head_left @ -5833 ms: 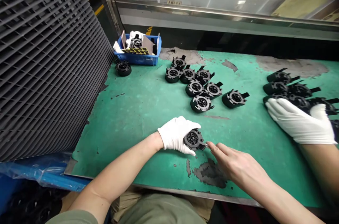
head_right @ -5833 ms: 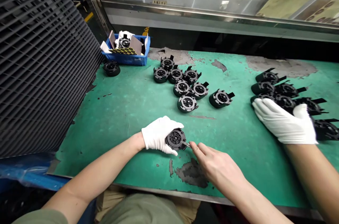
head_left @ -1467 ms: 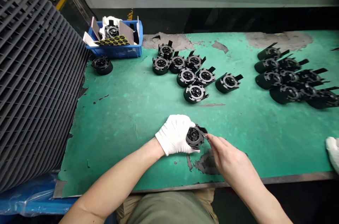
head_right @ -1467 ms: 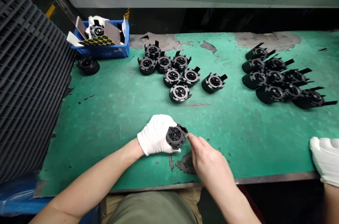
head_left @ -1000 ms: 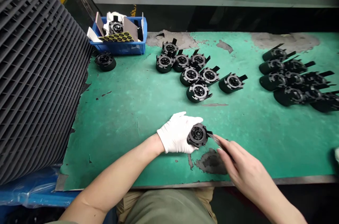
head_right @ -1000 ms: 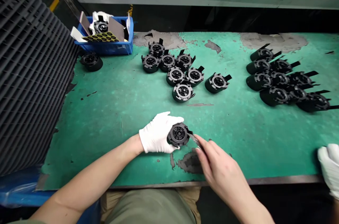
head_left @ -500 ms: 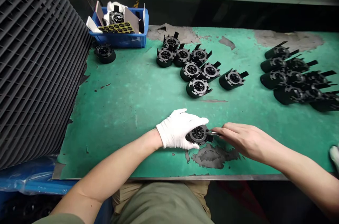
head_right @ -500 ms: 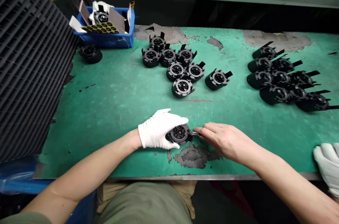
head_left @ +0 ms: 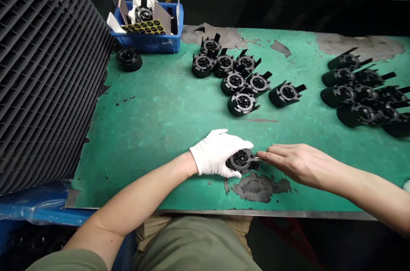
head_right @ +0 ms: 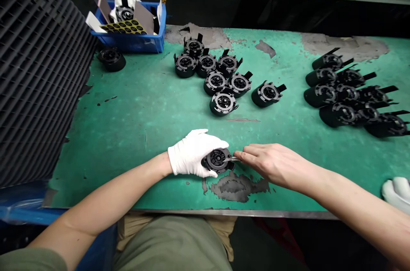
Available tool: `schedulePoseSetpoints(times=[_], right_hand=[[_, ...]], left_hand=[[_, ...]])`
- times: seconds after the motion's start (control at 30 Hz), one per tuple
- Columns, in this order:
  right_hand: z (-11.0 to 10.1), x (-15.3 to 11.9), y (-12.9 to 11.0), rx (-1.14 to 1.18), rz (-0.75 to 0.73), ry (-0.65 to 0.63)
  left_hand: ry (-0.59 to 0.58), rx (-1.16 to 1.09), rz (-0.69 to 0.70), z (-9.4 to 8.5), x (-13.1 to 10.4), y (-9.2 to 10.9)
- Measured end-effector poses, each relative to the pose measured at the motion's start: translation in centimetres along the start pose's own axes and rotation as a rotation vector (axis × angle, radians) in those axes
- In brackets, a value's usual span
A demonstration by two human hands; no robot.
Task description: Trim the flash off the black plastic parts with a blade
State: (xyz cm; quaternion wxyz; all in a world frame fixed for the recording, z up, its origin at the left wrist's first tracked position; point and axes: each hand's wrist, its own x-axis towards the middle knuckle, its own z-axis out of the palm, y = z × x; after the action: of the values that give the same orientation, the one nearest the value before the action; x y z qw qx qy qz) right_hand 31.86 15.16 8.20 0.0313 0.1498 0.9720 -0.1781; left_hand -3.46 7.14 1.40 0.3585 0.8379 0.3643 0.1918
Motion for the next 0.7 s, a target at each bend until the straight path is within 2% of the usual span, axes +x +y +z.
schedulePoseSetpoints(times=[0.33, 0.57, 0.7], right_hand=[[-1.1, 1.1, 1.4, 0.036, -0.05, -0.125], [-0.9, 0.3, 0.9, 0.017, 0.016, -0.068], [-0.4, 0.2, 0.5, 0.019, -0.008, -0.026]], left_hand=[[-0.009, 0.001, 0.011, -0.3, 0.1, 0.1], [-0.009, -0.01, 0.025, -0.4, 0.3, 0.0], [-0.007, -0.011, 0.033, -0.3, 0.4, -0.1]])
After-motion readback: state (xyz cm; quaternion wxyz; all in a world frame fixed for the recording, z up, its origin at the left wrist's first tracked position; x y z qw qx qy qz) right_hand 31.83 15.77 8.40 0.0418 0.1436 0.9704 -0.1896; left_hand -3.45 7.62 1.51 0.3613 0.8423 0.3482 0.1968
